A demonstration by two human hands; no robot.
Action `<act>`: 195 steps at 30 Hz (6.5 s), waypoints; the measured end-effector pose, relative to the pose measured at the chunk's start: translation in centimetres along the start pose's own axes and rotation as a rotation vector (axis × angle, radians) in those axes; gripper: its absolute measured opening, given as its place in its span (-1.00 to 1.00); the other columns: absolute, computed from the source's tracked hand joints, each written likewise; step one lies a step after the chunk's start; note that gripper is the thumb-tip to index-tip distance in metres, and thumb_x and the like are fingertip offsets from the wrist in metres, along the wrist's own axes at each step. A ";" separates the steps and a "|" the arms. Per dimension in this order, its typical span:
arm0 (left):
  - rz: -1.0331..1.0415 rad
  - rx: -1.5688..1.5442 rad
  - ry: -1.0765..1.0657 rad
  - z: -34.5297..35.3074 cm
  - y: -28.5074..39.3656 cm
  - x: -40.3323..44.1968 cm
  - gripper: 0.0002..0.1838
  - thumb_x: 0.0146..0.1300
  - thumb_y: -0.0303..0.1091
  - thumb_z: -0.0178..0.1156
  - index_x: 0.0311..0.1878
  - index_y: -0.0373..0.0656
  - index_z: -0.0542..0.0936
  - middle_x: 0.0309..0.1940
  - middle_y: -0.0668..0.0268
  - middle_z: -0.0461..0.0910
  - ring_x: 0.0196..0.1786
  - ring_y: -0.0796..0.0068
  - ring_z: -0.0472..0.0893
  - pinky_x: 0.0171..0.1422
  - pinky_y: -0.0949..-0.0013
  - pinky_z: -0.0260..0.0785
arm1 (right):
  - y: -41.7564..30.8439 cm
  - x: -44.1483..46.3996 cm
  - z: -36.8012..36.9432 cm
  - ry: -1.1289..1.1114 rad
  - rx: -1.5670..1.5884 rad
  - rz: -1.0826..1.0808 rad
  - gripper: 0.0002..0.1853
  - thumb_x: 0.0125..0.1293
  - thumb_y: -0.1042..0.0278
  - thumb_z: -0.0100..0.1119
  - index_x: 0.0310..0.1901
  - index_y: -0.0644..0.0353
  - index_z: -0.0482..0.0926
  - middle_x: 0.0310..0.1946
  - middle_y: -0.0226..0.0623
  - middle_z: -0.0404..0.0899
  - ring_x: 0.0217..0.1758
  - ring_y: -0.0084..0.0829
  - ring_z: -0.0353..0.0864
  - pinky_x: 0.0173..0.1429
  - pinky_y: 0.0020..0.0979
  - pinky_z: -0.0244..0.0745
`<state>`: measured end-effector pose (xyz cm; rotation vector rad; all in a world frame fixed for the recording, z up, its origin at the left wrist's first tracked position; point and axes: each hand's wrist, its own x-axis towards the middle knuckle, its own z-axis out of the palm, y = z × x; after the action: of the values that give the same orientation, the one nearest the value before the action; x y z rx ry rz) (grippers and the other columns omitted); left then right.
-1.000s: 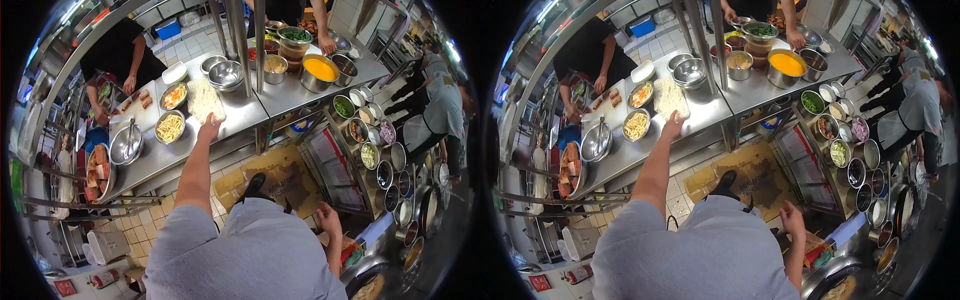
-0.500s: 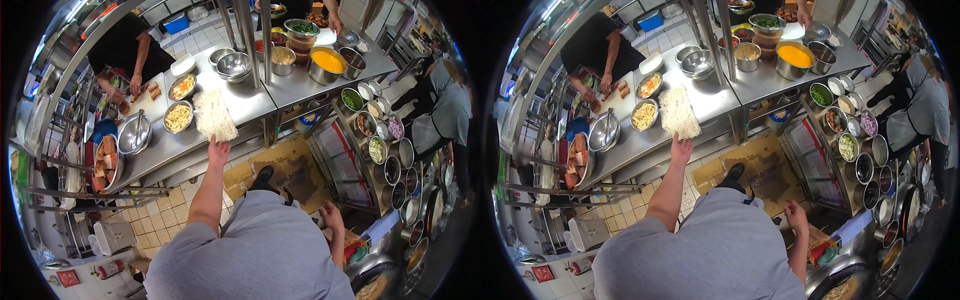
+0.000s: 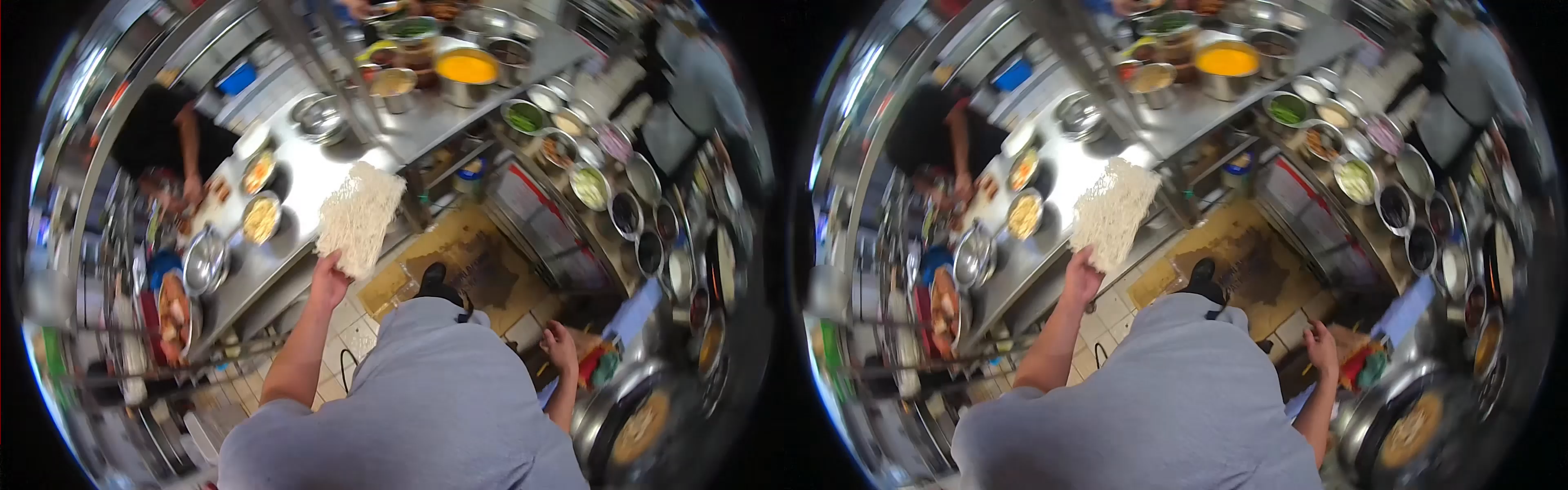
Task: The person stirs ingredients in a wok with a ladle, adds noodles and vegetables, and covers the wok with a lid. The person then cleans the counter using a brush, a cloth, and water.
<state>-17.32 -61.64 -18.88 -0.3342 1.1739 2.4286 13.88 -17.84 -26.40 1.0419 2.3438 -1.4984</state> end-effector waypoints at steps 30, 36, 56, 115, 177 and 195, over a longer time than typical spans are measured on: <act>1.467 0.560 -2.944 58.3 -55.6 -27.3 -0.69 0.13 -0.22 0.19 -0.05 -0.02 0.58 -0.19 0.20 0.61 -0.13 0.10 0.58 -0.05 0.17 0.44 | -9.5 -26.4 10.7 1.861 1.054 0.872 -0.62 0.32 0.36 -0.02 0.17 0.16 0.39 -0.27 -0.36 0.54 -0.27 -0.58 0.52 -0.16 -0.54 0.42; 1.610 0.546 -3.215 56.8 -59.6 -29.5 -0.67 0.11 -0.17 0.21 -0.03 0.03 0.58 -0.26 0.13 0.62 -0.16 0.11 0.59 -0.07 0.15 0.44 | -12.3 -23.6 18.7 2.060 1.285 1.037 -0.63 0.34 0.33 -0.02 0.16 0.17 0.39 -0.29 -0.40 0.54 -0.30 -0.62 0.52 -0.24 -0.58 0.41; 1.229 0.676 -3.251 56.5 -61.9 -28.1 -0.66 0.07 -0.28 0.20 -0.03 -0.01 0.52 -0.30 0.04 0.61 -0.18 0.03 0.58 -0.05 0.11 0.41 | -4.3 -20.2 22.9 1.762 1.257 1.034 -0.67 0.28 0.37 0.07 0.05 0.26 0.40 -0.51 -0.44 0.44 -0.49 -0.61 0.44 -0.40 -0.54 0.39; 1.344 0.916 -3.208 55.2 -64.2 -29.0 -0.61 0.06 -0.24 0.24 0.01 -0.04 0.57 -0.12 0.15 0.61 -0.04 0.14 0.58 0.08 0.19 0.41 | -3.0 -21.5 -3.8 1.699 0.644 0.753 -0.48 0.32 0.28 0.00 0.28 0.23 0.24 -0.45 -0.24 0.47 -0.42 -0.43 0.44 -0.23 -0.44 0.37; 2.066 0.894 -3.092 57.2 -62.0 -30.7 -0.66 0.02 -0.43 0.11 -0.11 0.14 0.63 -0.21 0.20 0.63 -0.09 0.22 0.60 0.00 0.19 0.41 | -2.0 -24.6 -2.8 1.653 0.856 0.753 -0.47 0.33 0.27 -0.03 0.31 0.17 0.20 -0.34 -0.14 0.55 -0.36 -0.34 0.52 -0.17 -0.39 0.41; 1.076 0.813 -2.785 56.4 -59.2 -39.2 -0.80 0.20 -0.29 0.13 -0.14 -0.07 0.62 -0.23 0.13 0.62 -0.10 0.28 0.61 -0.06 0.26 0.44 | -9.3 -29.4 0.8 1.952 1.253 0.421 -0.40 0.34 0.52 -0.09 0.39 0.08 0.05 -0.60 -0.50 0.29 -0.69 -0.67 0.27 -0.58 -0.57 0.28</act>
<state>43.25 5.23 -9.72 2.8909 0.2697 0.2669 29.63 -34.44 -5.73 4.1904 0.3721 -1.8030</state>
